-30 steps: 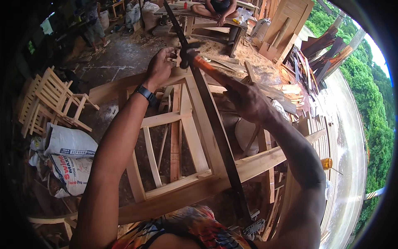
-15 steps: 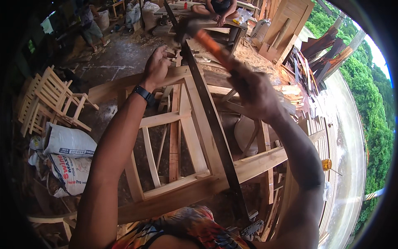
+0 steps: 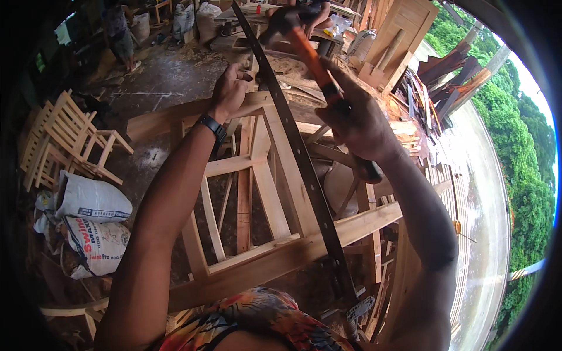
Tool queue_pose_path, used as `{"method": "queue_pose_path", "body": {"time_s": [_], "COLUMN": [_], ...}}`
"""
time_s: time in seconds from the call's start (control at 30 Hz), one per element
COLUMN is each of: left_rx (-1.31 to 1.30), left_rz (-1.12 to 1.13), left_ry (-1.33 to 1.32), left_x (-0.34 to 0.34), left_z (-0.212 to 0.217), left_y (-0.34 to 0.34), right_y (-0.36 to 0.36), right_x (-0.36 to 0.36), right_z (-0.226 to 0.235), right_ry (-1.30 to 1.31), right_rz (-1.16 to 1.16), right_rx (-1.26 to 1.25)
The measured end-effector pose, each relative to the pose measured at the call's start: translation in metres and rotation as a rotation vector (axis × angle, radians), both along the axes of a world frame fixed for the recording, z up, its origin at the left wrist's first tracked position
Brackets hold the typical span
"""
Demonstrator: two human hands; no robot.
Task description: The person hammers a nail into a wooden chair frame while it is held in place by a large metal clamp, then removes the clamp and picks up the partially assembled chair.
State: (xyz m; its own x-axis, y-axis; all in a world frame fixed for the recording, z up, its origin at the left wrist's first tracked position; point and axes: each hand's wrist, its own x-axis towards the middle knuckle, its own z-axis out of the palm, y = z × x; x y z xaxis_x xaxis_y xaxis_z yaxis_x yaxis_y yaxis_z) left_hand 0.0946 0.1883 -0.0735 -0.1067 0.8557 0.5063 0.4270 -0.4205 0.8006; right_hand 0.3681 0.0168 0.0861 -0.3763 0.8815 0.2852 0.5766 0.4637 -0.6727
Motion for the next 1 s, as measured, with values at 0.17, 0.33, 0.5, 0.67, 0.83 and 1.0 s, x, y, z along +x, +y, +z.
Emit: {"method": "queue_pose_path", "body": {"time_s": [0.17,0.33,0.5,0.67,0.83,1.0], "left_rx": [0.025,0.072,0.171,-0.018,0.011,0.004], "left_rz": [0.017,0.158,0.086,0.117,0.127,0.154], "left_ry": [-0.060,-0.028,-0.008,-0.027,-0.059,-0.088], "left_x": [-0.008,0.012,-0.005,0.000,0.016,0.006], "left_z": [0.002,0.007,0.002,0.009,0.006,0.003], "left_y": [0.003,-0.007,-0.004,-0.008,-0.022,-0.010], "right_y": [-0.027,-0.039,-0.049,-0.051,-0.063,-0.080], "right_x": [-0.047,-0.067,-0.103,-0.119,-0.127,-0.158], "right_z": [0.002,-0.030,-0.044,-0.076,-0.063,-0.042], "right_ry": [0.028,-0.271,-0.338,-0.213,-0.226,-0.087], "right_rz": [-0.152,-0.368,-0.427,-0.456,-0.530,-0.669], "right_rx": [-0.164,0.064,0.161,0.056,0.010,0.173]}}
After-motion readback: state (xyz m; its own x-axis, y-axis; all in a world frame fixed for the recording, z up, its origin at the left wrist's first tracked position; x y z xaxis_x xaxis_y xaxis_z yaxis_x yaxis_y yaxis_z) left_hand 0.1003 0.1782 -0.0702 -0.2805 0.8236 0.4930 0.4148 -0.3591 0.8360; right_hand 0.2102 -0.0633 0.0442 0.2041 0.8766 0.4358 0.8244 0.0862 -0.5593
